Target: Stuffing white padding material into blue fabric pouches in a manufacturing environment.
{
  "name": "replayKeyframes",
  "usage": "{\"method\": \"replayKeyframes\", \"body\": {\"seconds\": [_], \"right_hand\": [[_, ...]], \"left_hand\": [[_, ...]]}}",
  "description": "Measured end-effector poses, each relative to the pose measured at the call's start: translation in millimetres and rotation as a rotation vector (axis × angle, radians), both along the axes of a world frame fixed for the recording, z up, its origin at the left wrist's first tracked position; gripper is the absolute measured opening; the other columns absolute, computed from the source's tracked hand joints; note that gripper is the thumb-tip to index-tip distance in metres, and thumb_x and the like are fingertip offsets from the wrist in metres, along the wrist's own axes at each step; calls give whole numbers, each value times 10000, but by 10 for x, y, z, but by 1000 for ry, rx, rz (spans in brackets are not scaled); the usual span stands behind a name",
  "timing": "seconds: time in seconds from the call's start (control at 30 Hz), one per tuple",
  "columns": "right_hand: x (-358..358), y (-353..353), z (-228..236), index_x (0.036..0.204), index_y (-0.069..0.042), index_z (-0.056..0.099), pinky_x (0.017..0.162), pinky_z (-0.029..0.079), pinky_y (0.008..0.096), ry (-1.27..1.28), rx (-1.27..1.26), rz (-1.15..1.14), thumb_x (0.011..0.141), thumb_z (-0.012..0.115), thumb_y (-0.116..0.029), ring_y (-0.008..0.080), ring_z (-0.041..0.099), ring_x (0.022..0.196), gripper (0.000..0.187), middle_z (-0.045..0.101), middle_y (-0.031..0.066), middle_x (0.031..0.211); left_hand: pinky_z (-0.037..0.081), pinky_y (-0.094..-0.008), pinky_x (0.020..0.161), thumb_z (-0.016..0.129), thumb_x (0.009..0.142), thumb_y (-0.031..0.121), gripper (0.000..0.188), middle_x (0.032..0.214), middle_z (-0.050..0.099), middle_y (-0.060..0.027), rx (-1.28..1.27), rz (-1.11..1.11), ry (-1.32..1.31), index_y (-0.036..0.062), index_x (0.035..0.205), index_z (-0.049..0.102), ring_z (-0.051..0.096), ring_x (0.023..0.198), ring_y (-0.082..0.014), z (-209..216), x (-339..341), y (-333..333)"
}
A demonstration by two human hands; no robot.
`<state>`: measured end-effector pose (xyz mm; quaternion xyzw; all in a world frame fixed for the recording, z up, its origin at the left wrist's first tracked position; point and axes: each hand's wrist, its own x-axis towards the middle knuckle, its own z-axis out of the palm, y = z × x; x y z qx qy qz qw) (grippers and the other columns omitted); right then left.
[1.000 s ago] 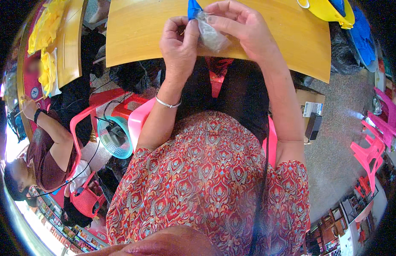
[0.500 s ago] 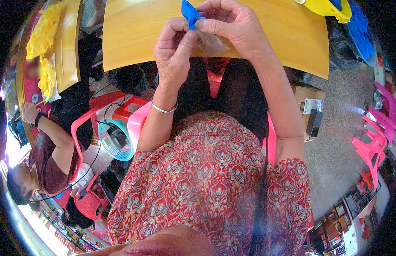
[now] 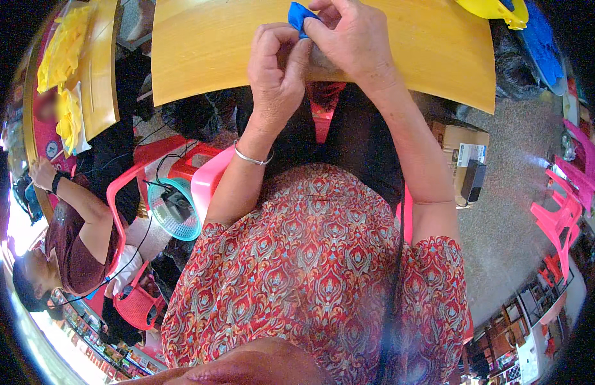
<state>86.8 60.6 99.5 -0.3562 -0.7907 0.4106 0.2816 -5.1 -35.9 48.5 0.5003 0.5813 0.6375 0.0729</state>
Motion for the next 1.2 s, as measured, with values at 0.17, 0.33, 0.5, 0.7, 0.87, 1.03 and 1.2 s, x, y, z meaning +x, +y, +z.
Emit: {"method": "replayKeyframes", "body": {"seconds": [0.17, 0.33, 0.5, 0.7, 0.87, 1.03, 1.2], "right_hand": [[-53, 368, -569, 975, -16, 589, 678, 499, 249, 970, -419, 627, 826, 652, -24, 92, 598, 770, 162, 616, 17, 846], [148, 279, -335, 1140, -14, 625, 850, 491, 246, 420, -602, 354, 862, 676, -63, 100, 606, 926, 287, 655, 30, 995], [191, 258, -406, 1085, -17, 659, 833, 490, 240, 385, -460, 316, 870, 663, -49, 96, 603, 918, 217, 659, 22, 976], [166, 151, -404, 1060, -17, 669, 836, 485, 233, 388, -395, 309, 865, 670, -30, 92, 603, 908, 195, 656, 15, 965], [170, 100, -327, 1127, -15, 633, 882, 470, 246, 474, -436, 432, 868, 657, -13, 98, 588, 964, 260, 636, 25, 1029], [123, 117, -347, 1154, -15, 611, 891, 468, 247, 511, -462, 399, 855, 665, -10, 98, 582, 972, 304, 622, 25, 1034], [108, 85, -306, 1143, -18, 607, 876, 470, 235, 449, -321, 263, 857, 667, -16, 89, 579, 944, 292, 617, 11, 1010]], "left_hand": [[472, -309, 673, 684, 796, -3, 233, 859, 533, -107, 20, 84, 192, 0, 948, 508, 551, 755, -234, 49, 49, 58], [462, -232, 628, 653, 860, 33, 160, 821, 547, -29, -63, 96, -330, 17, 936, 513, 535, 698, -101, -46, 17, 28], [457, -245, 579, 675, 843, 57, 170, 731, 557, -27, -84, 200, -371, 5, 890, 520, 533, 639, -94, 54, 63, 44], [422, -201, 585, 674, 806, 40, 135, 723, 530, 26, -96, 310, -335, 24, 825, 541, 488, 652, -50, 138, 14, 58], [433, -207, 599, 652, 794, 9, 118, 745, 541, 11, -88, 336, -314, 20, 846, 547, 496, 662, -57, 58, -46, 63], [477, -267, 651, 635, 809, -13, 147, 779, 575, -53, -4, 289, -393, 1, 930, 554, 558, 714, -112, 163, 58, 62], [491, -263, 743, 638, 851, 4, 167, 865, 608, -63, 16, 112, -224, -10, 999, 562, 589, 796, -127, 175, 55, -16]]}}
